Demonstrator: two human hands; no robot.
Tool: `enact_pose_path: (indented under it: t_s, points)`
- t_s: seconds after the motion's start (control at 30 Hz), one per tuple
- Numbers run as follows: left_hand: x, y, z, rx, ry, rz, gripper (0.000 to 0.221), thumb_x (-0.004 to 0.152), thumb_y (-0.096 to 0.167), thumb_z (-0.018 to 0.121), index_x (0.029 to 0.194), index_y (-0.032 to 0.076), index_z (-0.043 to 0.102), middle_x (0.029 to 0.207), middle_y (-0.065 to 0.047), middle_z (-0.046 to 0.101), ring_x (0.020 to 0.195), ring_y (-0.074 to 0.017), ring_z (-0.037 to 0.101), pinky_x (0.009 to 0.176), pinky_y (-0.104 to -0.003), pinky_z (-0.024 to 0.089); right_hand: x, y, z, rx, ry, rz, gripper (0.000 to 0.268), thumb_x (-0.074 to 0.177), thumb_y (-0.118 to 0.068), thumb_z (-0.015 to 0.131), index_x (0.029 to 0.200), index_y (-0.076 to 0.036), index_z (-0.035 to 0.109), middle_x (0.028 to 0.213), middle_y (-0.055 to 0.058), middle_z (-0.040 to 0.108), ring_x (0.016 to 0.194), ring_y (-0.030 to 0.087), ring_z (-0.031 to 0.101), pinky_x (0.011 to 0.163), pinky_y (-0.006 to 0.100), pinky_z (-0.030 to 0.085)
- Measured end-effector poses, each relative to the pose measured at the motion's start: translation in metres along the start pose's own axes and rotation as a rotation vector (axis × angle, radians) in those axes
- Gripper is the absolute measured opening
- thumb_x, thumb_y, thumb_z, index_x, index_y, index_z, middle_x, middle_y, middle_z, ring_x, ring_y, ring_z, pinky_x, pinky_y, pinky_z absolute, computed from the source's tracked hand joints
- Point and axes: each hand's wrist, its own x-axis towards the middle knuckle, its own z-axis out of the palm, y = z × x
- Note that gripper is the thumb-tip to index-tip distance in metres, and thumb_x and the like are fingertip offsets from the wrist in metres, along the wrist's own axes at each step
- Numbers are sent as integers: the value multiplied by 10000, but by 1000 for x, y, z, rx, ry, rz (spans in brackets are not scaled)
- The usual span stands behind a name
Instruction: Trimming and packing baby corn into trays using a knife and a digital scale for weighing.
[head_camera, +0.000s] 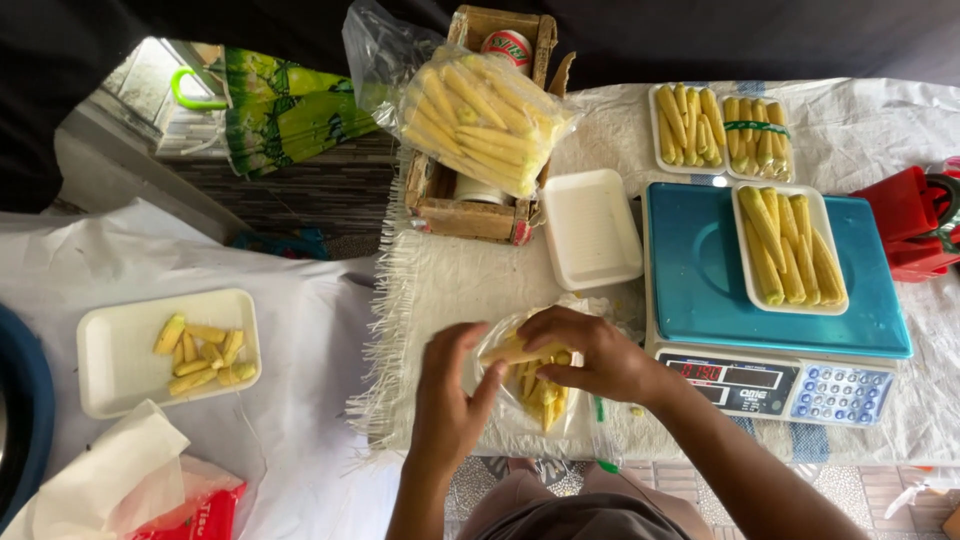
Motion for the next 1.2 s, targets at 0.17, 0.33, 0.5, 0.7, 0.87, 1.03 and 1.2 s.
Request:
enact_pose_path:
  t_s: [0.17,0.33,0.5,0.7,0.87,1.03,1.2]
  points:
    - [18,10,14,73,-199,109,602,914,184,746,1443,64,485,1261,-118,686,1081,-291,662,956,-453,503,-3,-11,-6,297,116,-7,313,934,36,649,1233,-38,596,1273,165,604,1147,277,657,866,330,635]
    - [29,19,8,-217,-288,15,477,1016,209,546,1457,35,495,1271,-172,716,1072,-272,751,863,-344,625,-13,-6,-2,573,186,13,446,997,107,521,1421,10,425,1314,183,589,1218,285,637,1045,366,591]
    - [25,25,2,-464,-313,-267,246,928,171,596,1156,89,550,951,-55,676,830,-166,647,680,-321,570,-20,-2,1,1082,534,207,254,1000,72,506,1229,56,616,1267,240,679,1198,356,673,1054,427,536]
    - [34,49,8,-526,-414,-380,386,846,314,777,1146,76,731,902,-5,683,776,-120,612,648,-268,522,-10,-21,2,1294,551,101,257,1038,80,428,1234,97,594,1281,290,642,1244,418,630,1076,480,532]
    - [31,40,17,-527,-269,-481,267,816,275,800,994,76,785,810,-25,772,746,-138,705,628,-302,573,-9,-26,-4,1250,612,285,405,1056,-285,456,1322,11,535,1309,259,627,1249,385,617,1000,451,537]
    - [24,27,26,-391,-36,-324,183,808,216,849,870,91,730,706,18,679,663,-108,600,564,-295,521,-20,-25,4,757,449,358,617,869,90,690,1420,-22,438,1243,146,597,1076,239,638,946,364,626]
    - [22,25,29,-374,32,-179,172,830,203,828,884,78,722,847,-41,676,764,-159,677,647,-301,556,-24,-18,7,87,705,228,410,881,116,576,1214,-79,711,1145,92,649,1069,185,636,730,249,681]
